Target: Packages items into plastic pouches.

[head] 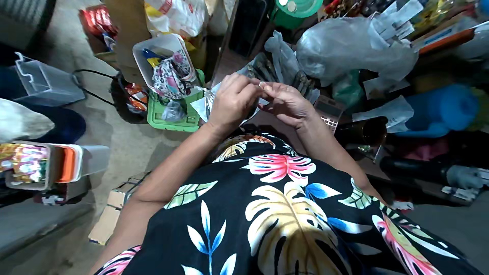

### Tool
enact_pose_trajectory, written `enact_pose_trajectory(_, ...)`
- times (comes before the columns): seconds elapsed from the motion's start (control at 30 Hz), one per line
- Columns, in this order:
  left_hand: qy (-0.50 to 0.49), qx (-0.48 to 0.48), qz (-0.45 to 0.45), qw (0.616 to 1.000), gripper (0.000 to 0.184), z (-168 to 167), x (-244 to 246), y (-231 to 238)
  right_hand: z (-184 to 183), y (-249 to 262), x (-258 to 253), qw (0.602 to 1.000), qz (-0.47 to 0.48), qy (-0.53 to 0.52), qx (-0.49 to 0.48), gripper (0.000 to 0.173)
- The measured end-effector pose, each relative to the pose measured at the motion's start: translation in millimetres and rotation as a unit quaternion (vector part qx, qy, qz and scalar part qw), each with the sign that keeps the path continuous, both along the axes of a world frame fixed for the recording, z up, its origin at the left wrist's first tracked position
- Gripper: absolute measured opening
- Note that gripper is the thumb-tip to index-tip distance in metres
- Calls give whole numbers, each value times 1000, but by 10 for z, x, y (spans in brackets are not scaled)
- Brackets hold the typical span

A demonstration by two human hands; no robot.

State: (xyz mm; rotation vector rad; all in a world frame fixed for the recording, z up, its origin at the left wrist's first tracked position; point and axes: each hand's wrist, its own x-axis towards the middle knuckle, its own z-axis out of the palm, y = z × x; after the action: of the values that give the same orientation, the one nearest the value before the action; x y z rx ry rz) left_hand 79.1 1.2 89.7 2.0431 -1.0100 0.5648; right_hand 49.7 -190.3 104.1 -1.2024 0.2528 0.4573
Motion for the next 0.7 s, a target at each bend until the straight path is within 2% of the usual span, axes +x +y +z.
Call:
enact_pose_trajectory(0.1, -67, 46, -2, 997, 13, -5, 26, 37, -33, 100, -49, 987, -39, -110, -108, 21)
enact_pose_trajectory(0.23, -34, 40, 37, 998, 12, 27, -2, 27, -97, 130, -73, 926, -54, -285, -240, 15)
enact_pose_trajectory(0.33, 99, 0, 29, 995, 9, 128, -45, 30, -80, 96, -68, 869, -45, -379, -314, 14)
enact_pose_trajectory(0.47, 297, -78, -1, 952, 49, 228, -62, 70, -26, 51, -41, 794, -33, -452, -406, 12)
enact_pose_trajectory(0.53, 341, -108, -9, 934, 60, 233, -77, 82, -36, 53, -28, 761, -46, -474, -441, 11)
enact_pose_trajectory(0.63, 385, -154, -22, 910, 65, 224, -57, 96, -63, 90, -22, 738, -72, -491, -456, 8)
enact_pose_trajectory(0.7, 412, -173, -21, 894, 66, 209, -16, 99, -56, 110, -29, 752, -73, -479, -447, 8)
